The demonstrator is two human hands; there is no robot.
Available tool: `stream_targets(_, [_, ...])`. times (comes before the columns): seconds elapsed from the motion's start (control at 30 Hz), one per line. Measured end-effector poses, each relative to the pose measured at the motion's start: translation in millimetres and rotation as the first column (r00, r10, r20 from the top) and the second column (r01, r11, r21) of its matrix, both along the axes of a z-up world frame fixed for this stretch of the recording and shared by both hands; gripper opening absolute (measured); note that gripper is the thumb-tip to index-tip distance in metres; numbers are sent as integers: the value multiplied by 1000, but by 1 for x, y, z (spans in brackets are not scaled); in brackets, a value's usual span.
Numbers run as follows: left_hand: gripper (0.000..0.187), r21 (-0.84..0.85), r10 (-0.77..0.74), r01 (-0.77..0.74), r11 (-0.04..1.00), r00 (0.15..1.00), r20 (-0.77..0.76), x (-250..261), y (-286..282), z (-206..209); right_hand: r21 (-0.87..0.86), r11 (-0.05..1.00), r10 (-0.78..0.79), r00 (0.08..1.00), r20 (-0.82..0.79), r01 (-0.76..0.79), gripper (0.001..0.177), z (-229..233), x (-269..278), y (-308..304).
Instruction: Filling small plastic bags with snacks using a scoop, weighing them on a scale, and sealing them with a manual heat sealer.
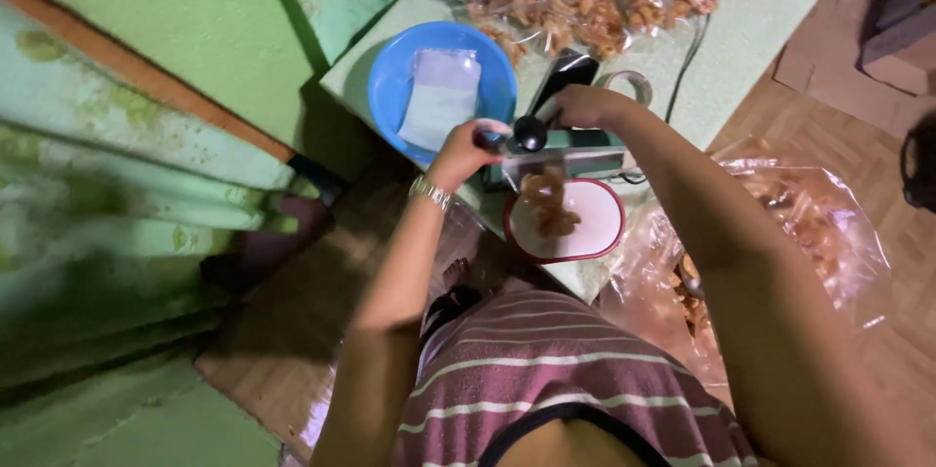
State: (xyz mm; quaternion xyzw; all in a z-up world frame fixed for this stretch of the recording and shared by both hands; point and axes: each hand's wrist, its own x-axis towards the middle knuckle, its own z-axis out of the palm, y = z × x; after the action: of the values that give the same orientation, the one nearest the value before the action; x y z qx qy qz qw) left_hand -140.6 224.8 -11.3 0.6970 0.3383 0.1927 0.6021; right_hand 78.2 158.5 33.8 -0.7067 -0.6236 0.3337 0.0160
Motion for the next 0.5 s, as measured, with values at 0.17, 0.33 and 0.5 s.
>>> stream_targets(0.17, [25, -782, -130, 158, 603, 987, 98, 53, 15, 18, -34, 942, -336, 942, -16, 335, 29, 4, 7, -27])
stream_targets(0.33, [42, -203, -575, 552, 809, 814, -76, 83, 42, -61, 84, 979, -198, 963, 182, 186, 25, -12, -8, -37])
stream_targets(0.5, [43, -109, -507, 499, 860, 810, -294, 90, 43, -53, 119, 977, -201, 950, 241, 177, 25, -14, -11, -33])
